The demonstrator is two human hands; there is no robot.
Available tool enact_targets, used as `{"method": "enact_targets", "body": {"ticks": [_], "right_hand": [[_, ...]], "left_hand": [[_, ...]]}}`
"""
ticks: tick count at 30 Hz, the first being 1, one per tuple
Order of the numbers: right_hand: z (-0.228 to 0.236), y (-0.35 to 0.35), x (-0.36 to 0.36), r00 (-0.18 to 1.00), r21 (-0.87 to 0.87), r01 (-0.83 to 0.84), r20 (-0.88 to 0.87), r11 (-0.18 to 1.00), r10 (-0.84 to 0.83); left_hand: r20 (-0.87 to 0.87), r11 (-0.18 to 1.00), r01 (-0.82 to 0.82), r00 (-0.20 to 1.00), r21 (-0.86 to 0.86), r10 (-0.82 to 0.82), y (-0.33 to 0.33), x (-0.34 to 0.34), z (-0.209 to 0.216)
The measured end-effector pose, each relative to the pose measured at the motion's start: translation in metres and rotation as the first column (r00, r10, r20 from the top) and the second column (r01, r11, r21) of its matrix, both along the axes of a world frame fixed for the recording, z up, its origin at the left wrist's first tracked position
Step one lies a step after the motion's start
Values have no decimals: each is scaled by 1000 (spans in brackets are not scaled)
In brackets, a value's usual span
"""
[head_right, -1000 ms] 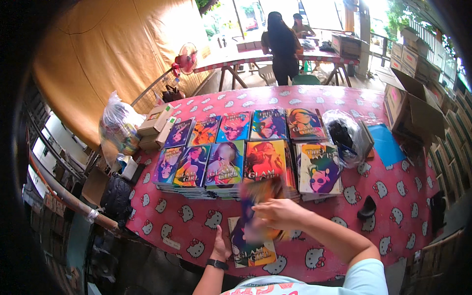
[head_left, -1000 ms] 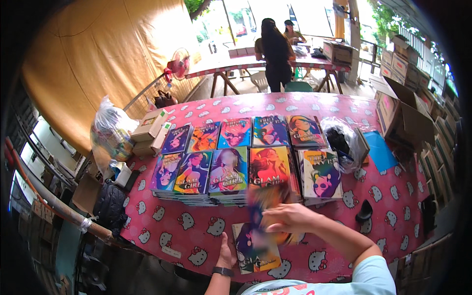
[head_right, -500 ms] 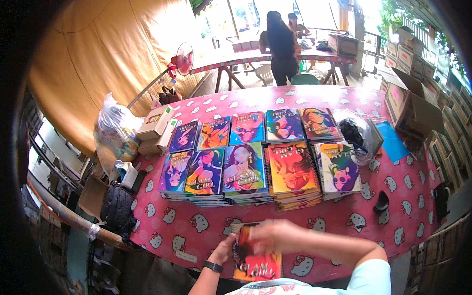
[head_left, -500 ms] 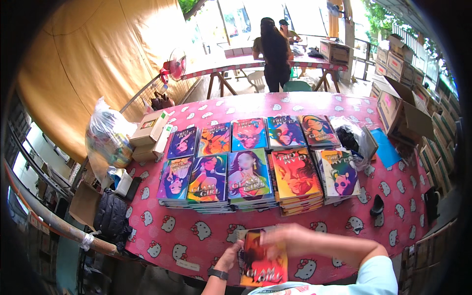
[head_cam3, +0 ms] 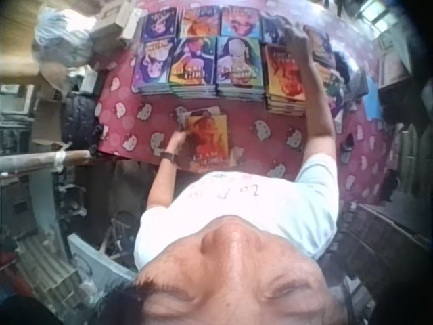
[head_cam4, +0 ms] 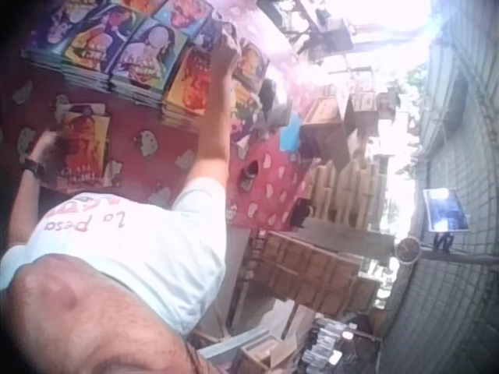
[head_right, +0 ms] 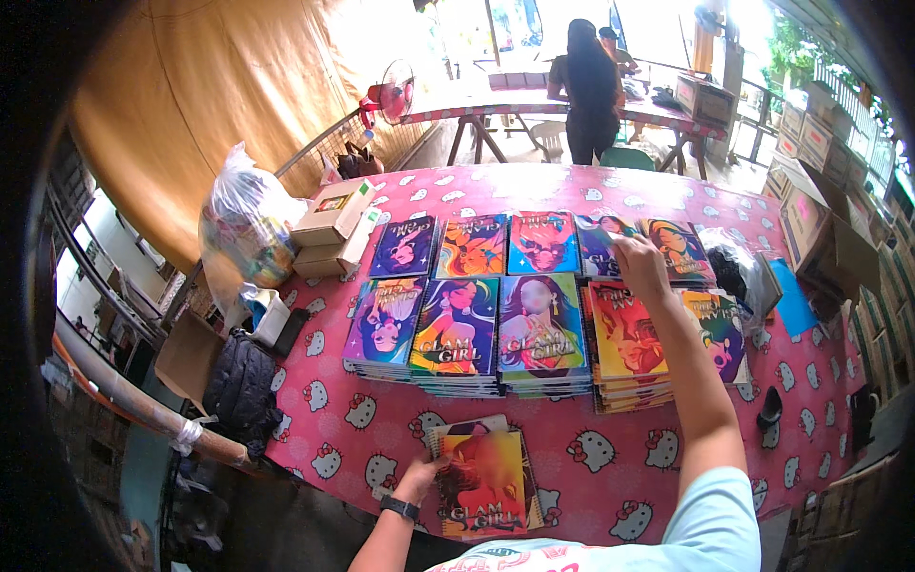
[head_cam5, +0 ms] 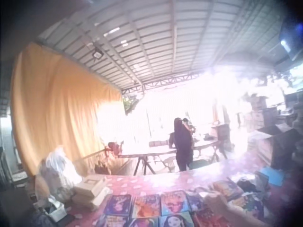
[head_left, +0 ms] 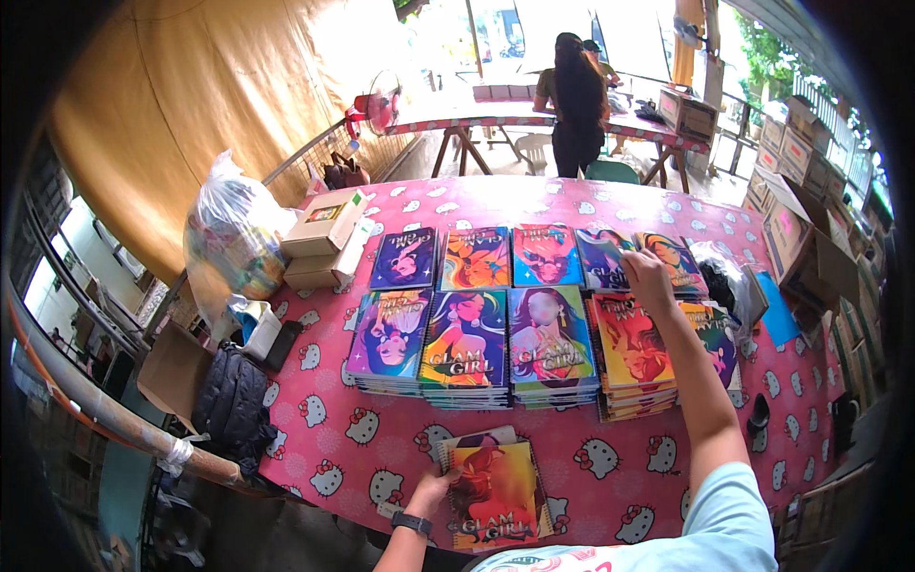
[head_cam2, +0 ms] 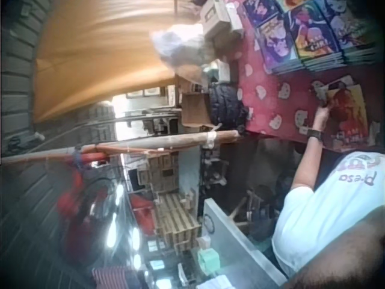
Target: The person organizes stacks of notebooks on a table, picking them up individually or in small groups to rearrange their order and alignment.
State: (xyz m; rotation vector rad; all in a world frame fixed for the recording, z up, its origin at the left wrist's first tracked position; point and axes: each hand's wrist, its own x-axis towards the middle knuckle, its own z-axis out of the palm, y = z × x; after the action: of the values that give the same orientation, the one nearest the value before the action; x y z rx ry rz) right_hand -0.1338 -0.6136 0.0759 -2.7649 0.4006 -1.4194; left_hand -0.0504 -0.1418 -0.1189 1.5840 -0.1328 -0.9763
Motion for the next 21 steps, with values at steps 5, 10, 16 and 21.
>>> {"method": "enact_targets", "body": {"ticks": [5,10,16,21], "right_hand": [[20,172,-44,570,586,-400,-443,705,692],[-72,178,-24,784,-9,-140,-612,990,105],[-62,272,-58,690,189,-539,-461,821,559],[-65,191,-30,802,77,3,-596,997,44]], "left_hand": [[-413,961,-163,909,-223,58,-1,8,8],[110,989,137,985,-53,-131,-16,-1,16],[103,995,-60,992,-75,68,-2,6,3],[43,996,71,996,48,-73,-14,9,8]]}}
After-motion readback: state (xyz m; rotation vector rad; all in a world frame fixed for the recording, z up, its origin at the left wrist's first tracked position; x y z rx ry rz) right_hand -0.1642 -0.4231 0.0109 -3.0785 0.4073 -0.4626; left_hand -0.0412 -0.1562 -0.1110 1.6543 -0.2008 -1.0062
